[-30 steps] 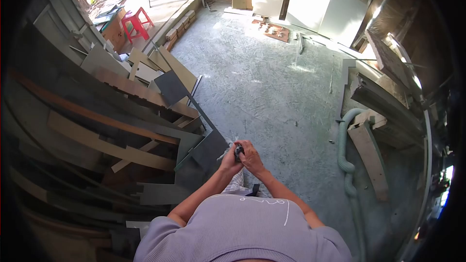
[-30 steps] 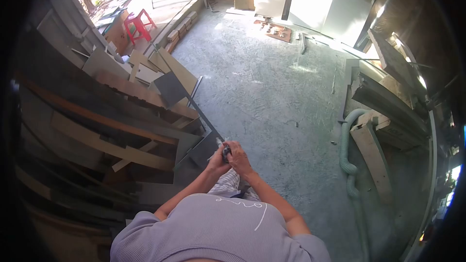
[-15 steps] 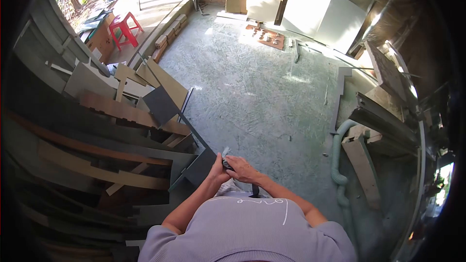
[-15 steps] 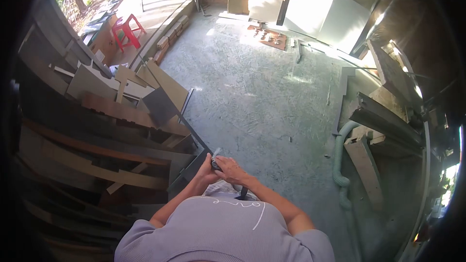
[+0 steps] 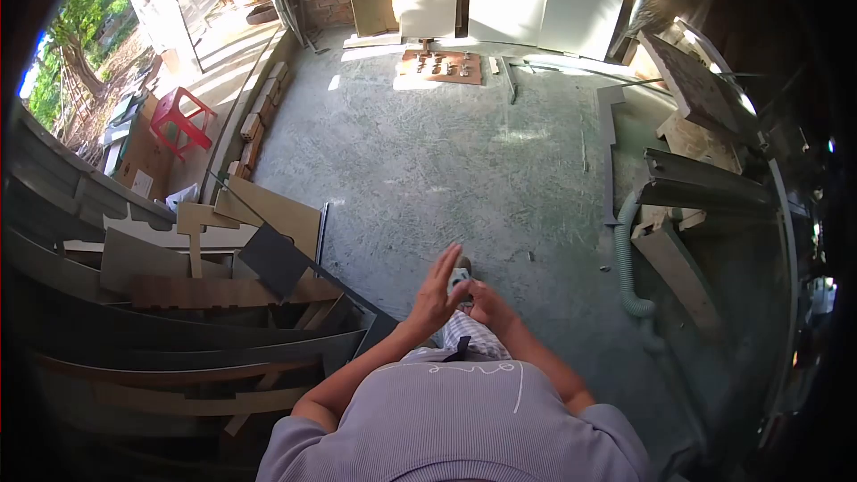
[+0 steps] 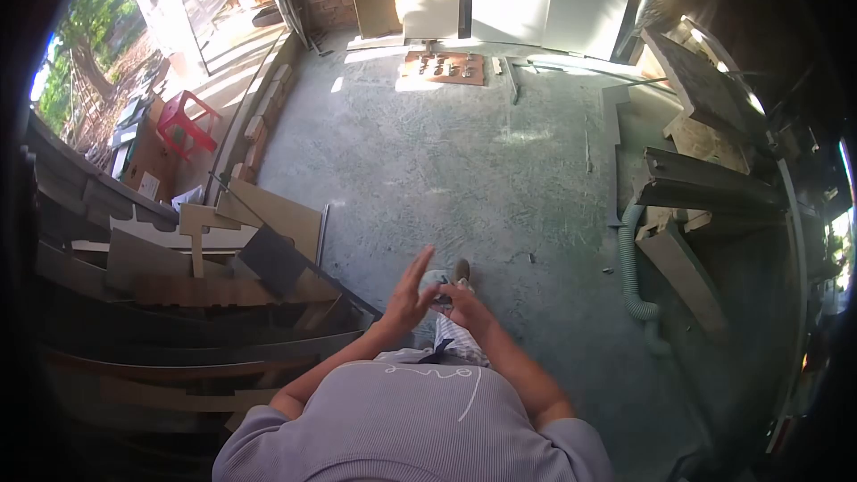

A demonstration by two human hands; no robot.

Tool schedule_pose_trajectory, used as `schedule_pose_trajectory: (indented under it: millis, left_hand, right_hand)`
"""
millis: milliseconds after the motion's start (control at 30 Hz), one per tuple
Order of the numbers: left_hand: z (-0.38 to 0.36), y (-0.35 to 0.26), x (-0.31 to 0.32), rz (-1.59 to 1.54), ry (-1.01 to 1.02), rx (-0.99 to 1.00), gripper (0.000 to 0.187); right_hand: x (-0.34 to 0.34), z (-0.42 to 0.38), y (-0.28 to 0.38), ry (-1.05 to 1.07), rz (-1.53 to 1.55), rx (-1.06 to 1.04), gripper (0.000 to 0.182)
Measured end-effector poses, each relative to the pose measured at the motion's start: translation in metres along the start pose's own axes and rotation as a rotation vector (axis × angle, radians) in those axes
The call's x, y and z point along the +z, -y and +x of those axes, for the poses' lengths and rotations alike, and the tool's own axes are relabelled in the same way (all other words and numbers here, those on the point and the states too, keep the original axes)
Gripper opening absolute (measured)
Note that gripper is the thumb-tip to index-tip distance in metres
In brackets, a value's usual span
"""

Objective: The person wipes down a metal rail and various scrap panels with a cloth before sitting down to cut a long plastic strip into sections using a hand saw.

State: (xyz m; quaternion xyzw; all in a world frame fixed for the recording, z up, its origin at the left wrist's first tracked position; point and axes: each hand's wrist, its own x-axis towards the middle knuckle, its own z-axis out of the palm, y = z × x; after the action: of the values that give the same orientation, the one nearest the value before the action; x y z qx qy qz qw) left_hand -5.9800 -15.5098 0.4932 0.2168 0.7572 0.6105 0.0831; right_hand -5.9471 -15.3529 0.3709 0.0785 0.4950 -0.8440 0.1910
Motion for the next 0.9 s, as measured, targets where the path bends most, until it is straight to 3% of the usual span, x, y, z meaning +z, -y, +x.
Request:
schedule_pose_trajectory:
  millis: [33, 67, 100, 167, 200, 300, 400, 467, 533, 567, 633, 733, 800, 900]
  left_hand:
    - [0.017, 0.007, 0.005, 0.233, 0.075, 0.209, 0.055]
    - [0.032, 0.027, 0.009, 0.415, 0.191, 0.252, 0.058]
    - [0.048, 0.051, 0.007, 0.419, 0.19, 0.244, 0.058]
    - [0.092, 0.099, -0.009, 0.531, 0.344, 0.376, 0.06]
    - [0.111, 0.116, -0.017, 0.58, 0.252, 0.304, 0.062]
    - [0.151, 0.185, -0.053, 0.443, 0.144, -0.209, 0.061]
    - [0.143, 0.269, -0.128, 0.586, 0.129, -0.757, 0.055]
    - [0.103, 0.323, -0.171, 0.562, -0.214, -0.882, 0.048]
    - [0.052, 0.364, -0.196, 0.318, -0.686, -1.003, 0.039]
    - [0.051, 0.329, -0.199, 0.166, -0.837, -1.138, 0.035]
    - [0.032, 0.307, -0.197, 0.024, -1.121, -1.185, 0.032]
    - [-0.01, 0.316, -0.167, -0.022, -1.232, -1.281, 0.032]
    - [-0.019, 0.327, -0.151, -0.014, -1.088, -1.405, 0.033]
    - [-0.016, 0.362, -0.12, -0.157, -1.05, -1.532, 0.036]
  right_hand:
    - [0.01, 0.01, 0.019, 0.152, 0.184, -0.036, 0.026]
    - [0.021, 0.019, 0.039, 0.312, 0.369, -0.043, 0.026]
    - [0.016, 0.036, 0.045, 0.315, 0.375, -0.038, 0.026]
    - [0.0, 0.079, 0.07, -0.049, 0.5, 0.193, 0.026]
    - [-0.009, 0.101, 0.089, -0.039, 0.496, 0.192, 0.026]
    - [-0.028, 0.144, 0.139, -0.268, 0.471, 0.249, 0.026]
    - [-0.055, 0.207, 0.192, -0.217, 0.438, 0.262, 0.026]
    - [-0.069, 0.246, 0.215, -0.19, 0.365, 0.286, 0.026]
    - [-0.072, 0.291, 0.235, -0.214, 0.242, 0.277, 0.027]
    - [-0.07, 0.315, 0.242, -0.155, 0.195, 0.331, 0.027]
    - [-0.062, 0.356, 0.243, -0.18, 0.129, 0.372, 0.027]
    - [-0.039, 0.411, 0.227, -0.036, 0.042, 0.511, 0.028]
    - [-0.006, 0.442, 0.218, 0.022, 0.006, 0.579, 0.027]
    - [0.039, 0.486, 0.2, 0.112, -0.113, 0.61, 0.025]
